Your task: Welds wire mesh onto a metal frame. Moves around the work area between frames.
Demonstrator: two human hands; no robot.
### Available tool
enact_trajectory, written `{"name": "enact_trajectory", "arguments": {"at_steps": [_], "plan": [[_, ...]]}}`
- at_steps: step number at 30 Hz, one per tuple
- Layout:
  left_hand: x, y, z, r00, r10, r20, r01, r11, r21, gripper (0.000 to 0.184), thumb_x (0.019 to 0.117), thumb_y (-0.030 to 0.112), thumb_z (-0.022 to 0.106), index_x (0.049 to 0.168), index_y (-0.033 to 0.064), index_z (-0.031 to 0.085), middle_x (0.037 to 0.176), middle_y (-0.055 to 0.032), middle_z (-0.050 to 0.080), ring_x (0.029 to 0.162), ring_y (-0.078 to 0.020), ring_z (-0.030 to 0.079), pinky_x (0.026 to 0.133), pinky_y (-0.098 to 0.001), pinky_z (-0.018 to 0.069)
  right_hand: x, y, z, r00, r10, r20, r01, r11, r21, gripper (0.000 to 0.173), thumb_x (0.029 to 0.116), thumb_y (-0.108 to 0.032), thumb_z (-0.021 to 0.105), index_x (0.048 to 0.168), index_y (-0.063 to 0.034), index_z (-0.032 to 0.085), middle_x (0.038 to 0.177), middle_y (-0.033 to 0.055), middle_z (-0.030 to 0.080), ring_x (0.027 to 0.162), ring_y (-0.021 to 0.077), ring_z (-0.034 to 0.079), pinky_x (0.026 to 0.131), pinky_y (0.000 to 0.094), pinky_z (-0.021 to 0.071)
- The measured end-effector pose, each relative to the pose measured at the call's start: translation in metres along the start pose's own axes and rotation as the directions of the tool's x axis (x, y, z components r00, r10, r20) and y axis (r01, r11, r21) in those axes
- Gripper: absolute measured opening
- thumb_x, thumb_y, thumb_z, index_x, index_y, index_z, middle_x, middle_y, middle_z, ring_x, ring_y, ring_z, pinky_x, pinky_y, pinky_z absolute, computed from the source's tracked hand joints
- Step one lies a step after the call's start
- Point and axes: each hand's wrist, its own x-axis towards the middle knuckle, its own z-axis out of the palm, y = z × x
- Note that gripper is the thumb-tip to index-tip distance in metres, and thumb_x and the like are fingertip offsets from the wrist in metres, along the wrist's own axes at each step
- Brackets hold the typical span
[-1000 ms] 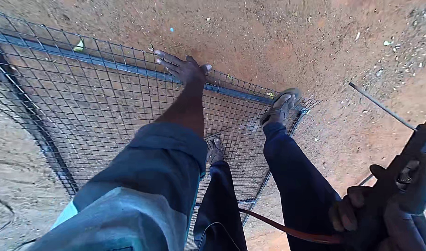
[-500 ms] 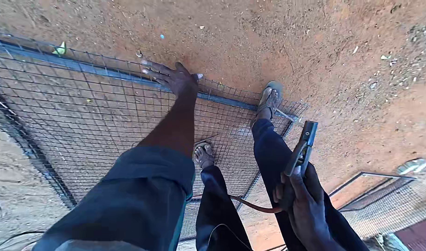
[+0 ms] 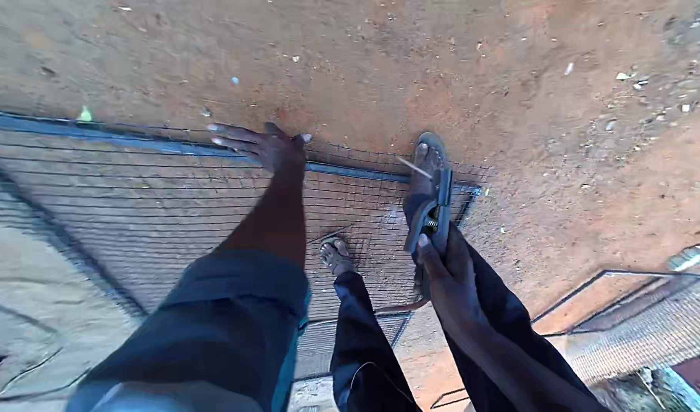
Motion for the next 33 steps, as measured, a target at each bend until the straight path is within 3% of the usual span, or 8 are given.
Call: {"name": "enact_trajectory", "arguments": {"at_steps": [6,12,14,16,19,26,30,33], "plan": [[0.01,0.006,0.0,0.995,-0.071,0.076,0.063,0.994,0.094,0.092,0.0783,0.076,0.068,0.146,0.0166,0.051,0.164,-0.0364,-0.016,0.15,-0.0602,-0.01,0.121,-0.069,0.0143,0.042,-0.001,0.009,0.998,0.039,0.047,-0.03,0.983,-0.182,0.051,0.1007,-0.057,0.057,0.14,-0.0259,0.046,0.072,0.0104,0.057,0.043,0.0241,0.052,0.036,0.0394,0.048],[0.001,-0.001,-0.002,0.993,-0.025,-0.115,0.025,1.0,-0.005,0.075,0.0804,0.064,0.074,0.141,0.0217,0.062,0.164,-0.0401,0.003,0.15,-0.0623,0.004,0.121,-0.0702,0.0185,0.061,0.003,0.018,0.994,-0.092,0.055,0.096,0.993,-0.072,0.052,0.104,-0.033,0.06,0.145,-0.0058,0.042,0.094,0.0116,0.064,0.064,0.0225,0.066,0.055,0.0436,0.0608],[-0.007,0.015,-0.032,0.995,-0.066,0.081,0.064,0.998,0.024,0.072,0.0866,0.057,0.073,0.146,0.0188,0.058,0.164,-0.0397,0.005,0.15,-0.0616,0.007,0.121,-0.0694,0.0192,0.07,0.006,0.018,0.991,-0.127,0.039,0.129,0.99,-0.059,0.056,0.1033,-0.031,0.06,0.147,-0.0034,0.038,0.095,0.0103,0.063,0.064,0.02,0.066,0.055,0.0415,0.0609],[-0.006,0.038,-0.085,0.86,-0.212,0.463,0.137,0.972,0.19,0.072,0.0996,0.052,0.061,0.161,0.0235,0.035,0.167,-0.0336,-0.009,0.154,-0.0548,0.001,0.124,-0.0615,0.0205,0.077,0.01,0.027,0.986,-0.164,0.028,0.165,0.984,-0.063,0.059,0.1024,-0.031,0.061,0.148,-0.0025,0.036,0.095,0.0097,0.062,0.064,0.0182,0.065,0.054,0.0396,0.0602],[0.0,0.009,-0.015,0.997,-0.065,0.036,0.065,0.998,0.0,0.074,0.0824,0.06,0.075,0.144,0.0231,0.059,0.165,-0.0381,-0.001,0.15,-0.062,0.002,0.121,-0.0715,0.0145,0.087,0.019,0.04,0.978,-0.209,0.003,0.208,0.975,-0.08,0.059,0.1029,-0.03,0.06,0.148,-0.0013,0.036,0.099,0.0103,0.06,0.066,0.0166,0.064,0.054,0.0374,0.0591],[-0.016,0.001,-0.011,0.993,-0.094,-0.075,0.087,0.992,-0.089,0.072,0.0813,0.052,0.079,0.144,0.0247,0.057,0.162,-0.0421,-0.008,0.149,-0.0636,0.001,0.12,-0.0684,0.0258,0.095,0.045,0.037,0.969,-0.246,-0.019,0.243,0.966,-0.088,0.062,0.1031,-0.032,0.06,0.149,0.001,0.033,0.098,0.0103,0.06,0.064,0.0152,0.064,0.053,0.0357,0.0596],[-0.092,-0.038,-0.045,0.992,0.001,-0.127,-0.038,0.955,-0.293,0.085,0.0797,0.046,0.084,0.154,0.0393,0.043,0.169,-0.0299,0.0,0.156,-0.0489,0.003,0.124,-0.0654,0.018,0.087,0.044,0.04,0.966,-0.257,-0.012,0.255,0.964,-0.08,0.06,0.1032,-0.033,0.059,0.148,-0.0005,0.035,0.1,0.01,0.06,0.065,0.0155,0.063,0.054,0.0352,0.0588],[-0.121,-0.091,-0.058,0.952,-0.075,-0.296,-0.058,0.906,-0.419,0.085,0.0877,0.07,0.065,0.157,0.0273,0.04,0.171,-0.0224,0.009,0.158,-0.0388,0.011,0.126,-0.0621,0.0172,0.088,0.048,0.041,0.96,-0.278,-0.034,0.275,0.959,-0.072,0.06,0.103,-0.033,0.06,0.147,0.001,0.036,0.095,0.0097,0.06,0.061,0.0162,0.063,0.052,0.036,0.0589]]}}
